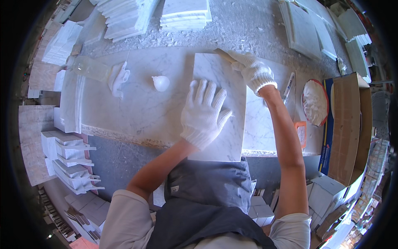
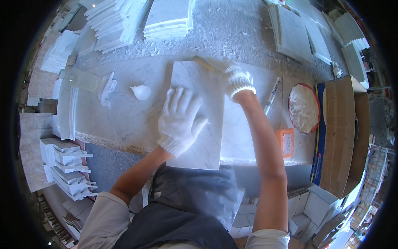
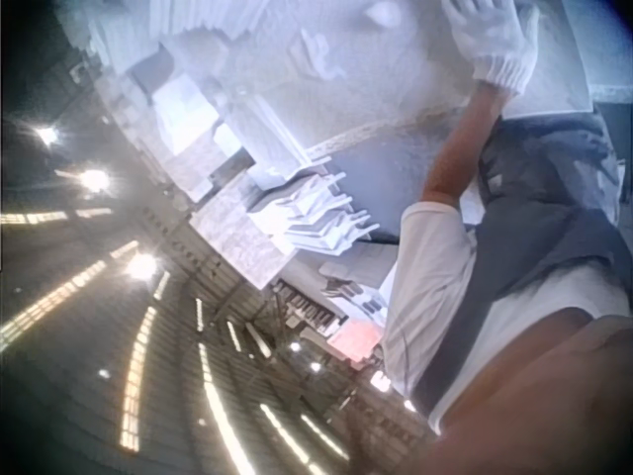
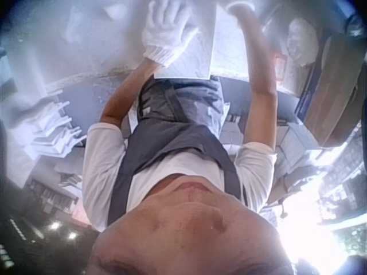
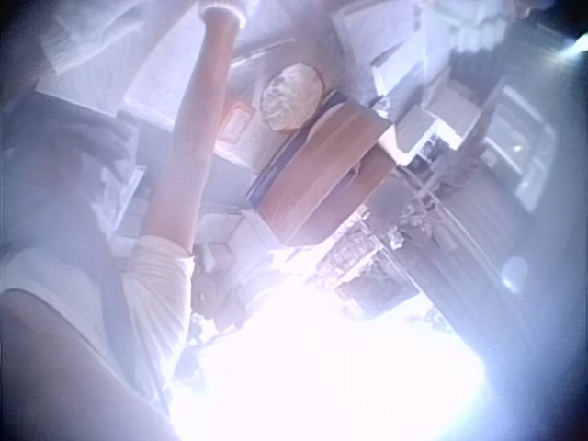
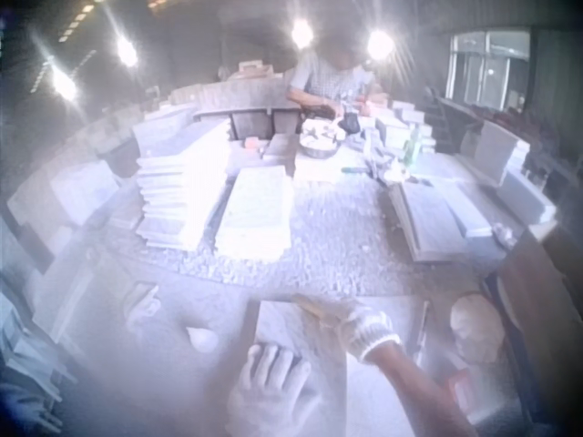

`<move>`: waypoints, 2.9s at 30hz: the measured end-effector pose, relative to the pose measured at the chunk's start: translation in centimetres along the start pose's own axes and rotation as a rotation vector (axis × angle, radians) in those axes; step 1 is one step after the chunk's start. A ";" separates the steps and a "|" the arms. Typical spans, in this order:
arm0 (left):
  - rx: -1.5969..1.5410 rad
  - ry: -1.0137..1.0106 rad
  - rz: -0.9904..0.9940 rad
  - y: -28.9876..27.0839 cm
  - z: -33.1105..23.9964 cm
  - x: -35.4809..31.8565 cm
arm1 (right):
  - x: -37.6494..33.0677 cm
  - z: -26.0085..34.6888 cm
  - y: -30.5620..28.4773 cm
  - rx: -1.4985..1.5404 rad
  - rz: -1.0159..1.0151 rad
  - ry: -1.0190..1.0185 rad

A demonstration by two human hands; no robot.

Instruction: The person scrapes a white marble tile with a metal scraper, repeatedly removing residue from the surface. The person holds the tile with one hand and uses the scraper with the other, working across the tile face.

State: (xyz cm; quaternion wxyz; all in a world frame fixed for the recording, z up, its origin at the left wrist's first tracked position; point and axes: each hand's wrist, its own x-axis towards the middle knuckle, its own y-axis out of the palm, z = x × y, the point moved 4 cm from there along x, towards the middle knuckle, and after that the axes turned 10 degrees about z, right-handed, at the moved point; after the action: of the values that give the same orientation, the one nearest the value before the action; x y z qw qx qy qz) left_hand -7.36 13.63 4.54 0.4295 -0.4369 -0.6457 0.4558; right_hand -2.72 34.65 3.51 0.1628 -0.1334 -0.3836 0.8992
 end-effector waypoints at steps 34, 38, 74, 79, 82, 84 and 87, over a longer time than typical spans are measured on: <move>0.054 -0.009 0.006 0.0 -0.3 0.1 | -0.2 0.2 0.7 0.280 -0.005 -0.022; 0.027 -0.014 0.002 -0.3 -0.3 0.1 | 0.1 0.1 0.3 0.034 0.000 -0.024; 0.058 -0.021 0.021 0.3 -0.2 0.0 | -1.0 0.5 0.9 0.153 0.103 -0.275; 0.018 -0.030 0.040 -0.1 -0.3 0.2 | 0.8 -1.6 0.8 -0.056 0.090 0.005; 0.045 -0.016 0.009 0.0 -0.3 0.2 | 0.5 -1.4 1.2 -0.188 0.112 -0.026; 0.064 -0.007 -0.012 0.2 -0.2 0.1 | 0.6 -1.3 0.9 -0.142 0.091 -0.050; 0.066 -0.002 0.002 0.6 -0.1 -0.1 | 1.2 -1.5 0.3 -0.109 0.142 0.017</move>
State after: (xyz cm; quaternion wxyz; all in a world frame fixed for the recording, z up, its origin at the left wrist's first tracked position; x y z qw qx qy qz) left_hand -7.13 13.65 3.99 0.4425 -0.4226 -0.6303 0.4778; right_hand -3.28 35.89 2.19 0.0942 -0.1764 -0.4203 0.8851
